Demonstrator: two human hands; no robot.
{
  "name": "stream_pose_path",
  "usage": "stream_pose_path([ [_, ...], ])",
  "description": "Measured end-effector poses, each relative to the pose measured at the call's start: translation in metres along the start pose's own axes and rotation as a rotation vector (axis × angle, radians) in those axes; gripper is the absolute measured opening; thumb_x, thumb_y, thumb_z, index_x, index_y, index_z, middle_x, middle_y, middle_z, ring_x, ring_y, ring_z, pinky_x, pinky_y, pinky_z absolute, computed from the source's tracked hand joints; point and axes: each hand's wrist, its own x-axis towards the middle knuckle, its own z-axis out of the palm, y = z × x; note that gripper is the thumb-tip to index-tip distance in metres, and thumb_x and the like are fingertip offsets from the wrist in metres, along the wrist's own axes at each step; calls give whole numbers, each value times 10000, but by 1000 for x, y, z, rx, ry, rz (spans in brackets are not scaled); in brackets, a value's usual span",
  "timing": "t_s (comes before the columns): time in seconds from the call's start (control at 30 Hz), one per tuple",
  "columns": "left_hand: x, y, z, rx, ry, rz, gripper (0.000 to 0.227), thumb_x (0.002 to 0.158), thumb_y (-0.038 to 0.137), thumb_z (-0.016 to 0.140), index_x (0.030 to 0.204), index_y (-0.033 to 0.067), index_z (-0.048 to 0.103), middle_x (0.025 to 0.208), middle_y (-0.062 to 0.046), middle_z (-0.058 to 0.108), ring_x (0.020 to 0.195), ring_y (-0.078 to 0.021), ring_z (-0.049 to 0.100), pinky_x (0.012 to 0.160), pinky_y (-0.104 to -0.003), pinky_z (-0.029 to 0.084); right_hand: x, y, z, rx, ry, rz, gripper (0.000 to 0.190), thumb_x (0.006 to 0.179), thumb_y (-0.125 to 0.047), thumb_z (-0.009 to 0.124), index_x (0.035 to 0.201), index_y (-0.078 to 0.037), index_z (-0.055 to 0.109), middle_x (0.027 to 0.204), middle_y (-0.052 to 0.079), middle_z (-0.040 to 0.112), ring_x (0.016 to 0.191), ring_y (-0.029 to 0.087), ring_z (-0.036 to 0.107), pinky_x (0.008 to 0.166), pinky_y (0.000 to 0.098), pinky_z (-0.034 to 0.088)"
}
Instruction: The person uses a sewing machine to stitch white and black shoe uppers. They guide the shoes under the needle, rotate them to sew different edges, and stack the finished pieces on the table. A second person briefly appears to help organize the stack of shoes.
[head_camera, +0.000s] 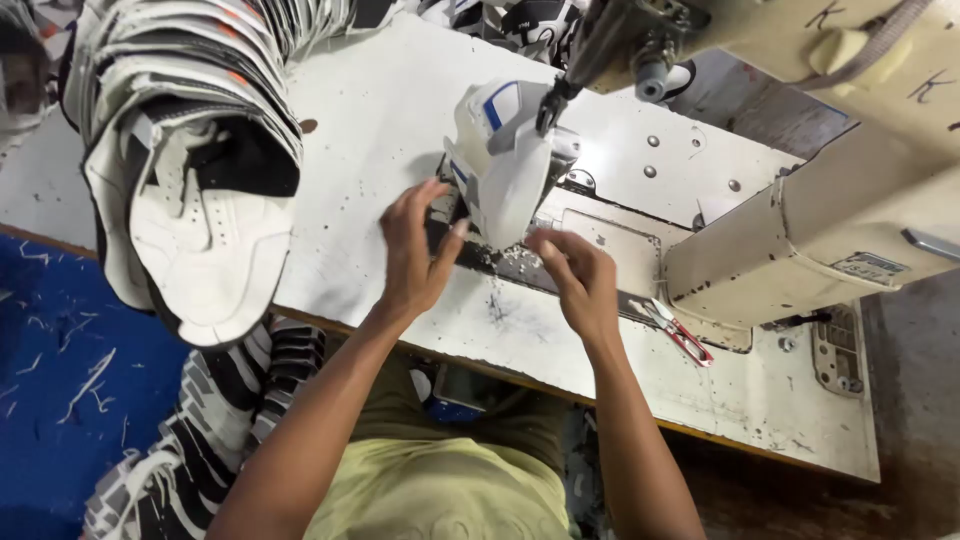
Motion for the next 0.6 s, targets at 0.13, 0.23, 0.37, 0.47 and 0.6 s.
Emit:
stream_pose_path([
  [0.13,36,8,15,-131,-84,60,675,1126,474,531,1618,70,306,1546,-130,566,1515,-270,474,1250,-531,234,26,2,11,133,-127,-74,304,1004,-256,695,1150,10,725,1061,73,740,931,93,653,795,239,527],
  [0.23,61,5,10,-287,-363,-182,788,987,562,559,1621,161,317,1430,-156,547,1307,-346,411,1048,-530,271,32,19,22,106,-116,95,272,1009,-194,746,1145,41,764,947,156,722,770,169,549,668,289,436],
  [0.37,92,14,-25,32,-410,273,733,887,663,649,1487,248,569,1210,-130,638,1223,-284,545,1141,-535,228,33,20,35,325,-21,128,238,972,-127,774,1136,44,763,902,124,758,745,153,634,662,279,519],
  [0.47,105,9,-34,63,-438,324,727,853,679,707,1441,256,645,1153,-123,625,1201,-271,539,1156,-534,218,32,10,46,592,10,89,288,926,-128,769,1173,8,713,947,60,760,815,96,693,721,254,585],
  [0.6,109,1,-36,41,-477,329,697,874,657,728,1456,280,656,1160,-116,625,1209,-266,531,1189,-532,210,31,30,48,697,44,71,279,980,-154,745,1211,4,732,928,47,735,809,82,668,740,240,562],
])
